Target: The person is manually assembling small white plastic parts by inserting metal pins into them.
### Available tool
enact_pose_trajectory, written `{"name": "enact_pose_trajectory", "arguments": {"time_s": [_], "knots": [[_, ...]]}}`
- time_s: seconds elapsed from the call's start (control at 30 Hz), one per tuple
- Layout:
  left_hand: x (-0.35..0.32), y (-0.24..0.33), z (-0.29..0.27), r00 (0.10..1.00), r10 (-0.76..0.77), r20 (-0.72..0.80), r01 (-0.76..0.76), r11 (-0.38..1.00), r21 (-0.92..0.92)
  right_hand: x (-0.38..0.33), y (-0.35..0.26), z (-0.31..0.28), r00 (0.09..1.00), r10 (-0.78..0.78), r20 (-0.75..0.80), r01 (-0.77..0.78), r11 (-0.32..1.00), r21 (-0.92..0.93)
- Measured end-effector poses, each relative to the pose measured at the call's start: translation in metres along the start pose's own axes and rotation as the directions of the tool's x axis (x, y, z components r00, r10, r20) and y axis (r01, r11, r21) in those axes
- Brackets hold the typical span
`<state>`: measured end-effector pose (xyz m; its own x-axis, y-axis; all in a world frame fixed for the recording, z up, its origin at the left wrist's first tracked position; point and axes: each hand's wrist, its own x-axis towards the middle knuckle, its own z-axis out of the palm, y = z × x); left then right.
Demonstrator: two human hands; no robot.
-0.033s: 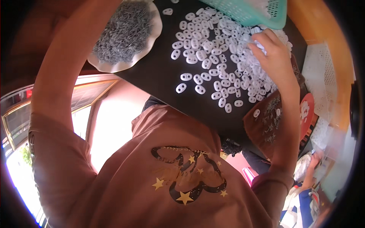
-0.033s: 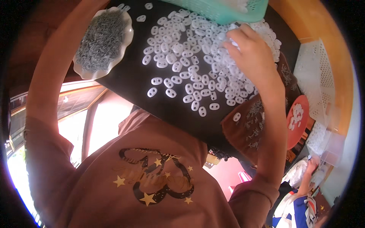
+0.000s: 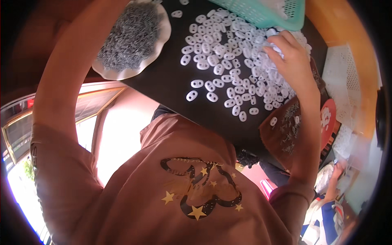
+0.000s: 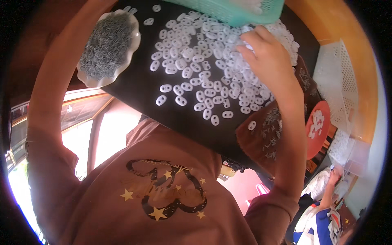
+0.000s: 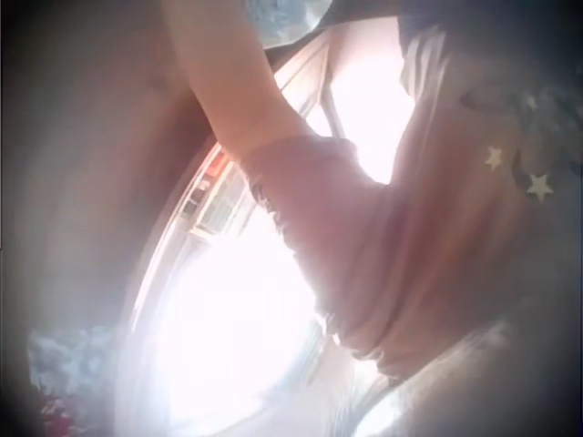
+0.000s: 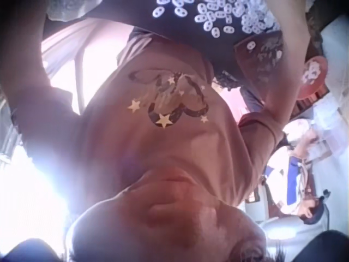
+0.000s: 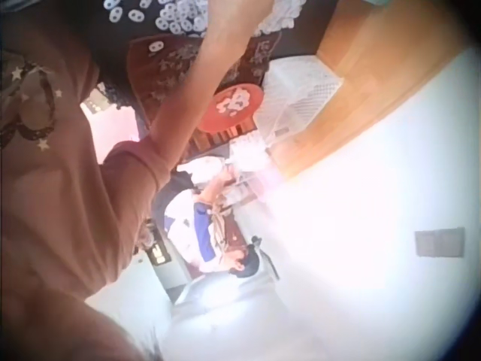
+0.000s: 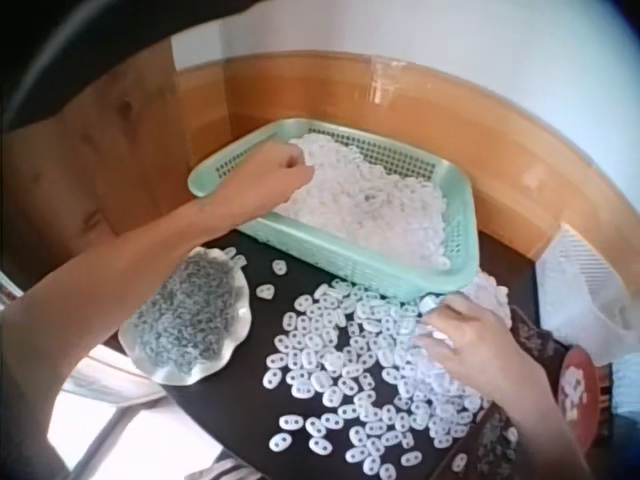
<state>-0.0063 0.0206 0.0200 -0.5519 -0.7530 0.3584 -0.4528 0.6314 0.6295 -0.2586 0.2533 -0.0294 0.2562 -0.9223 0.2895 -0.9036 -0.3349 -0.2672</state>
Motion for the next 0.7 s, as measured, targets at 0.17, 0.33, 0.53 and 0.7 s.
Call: {"name": "enact_pose_trajectory", "arguments": {"time_s": [0.17,0.33,0.53,0.7], "knots": [[0.000,-0.002,0.001,1.000,-0.008,-0.017,0.008,1.000,-0.003,0.001,0.000,-0.015,0.995,0.072,0.065,-0.075,0.996,0.042],[0.003,-0.007,-0.001,1.000,0.030,-0.005,-0.030,1.000,-0.009,0.000,0.003,-0.033,0.983,0.132,0.131,-0.142,0.987,0.075],[0.007,-0.004,0.005,1.000,-0.004,-0.001,0.004,0.999,-0.040,-0.024,0.004,-0.041,0.963,0.267,0.025,-0.268,0.959,0.093],[-0.014,0.013,-0.016,0.997,-0.022,-0.076,0.023,0.999,0.022,-0.019,-0.033,-0.029,0.990,0.094,0.102,-0.102,0.992,0.075]]}}
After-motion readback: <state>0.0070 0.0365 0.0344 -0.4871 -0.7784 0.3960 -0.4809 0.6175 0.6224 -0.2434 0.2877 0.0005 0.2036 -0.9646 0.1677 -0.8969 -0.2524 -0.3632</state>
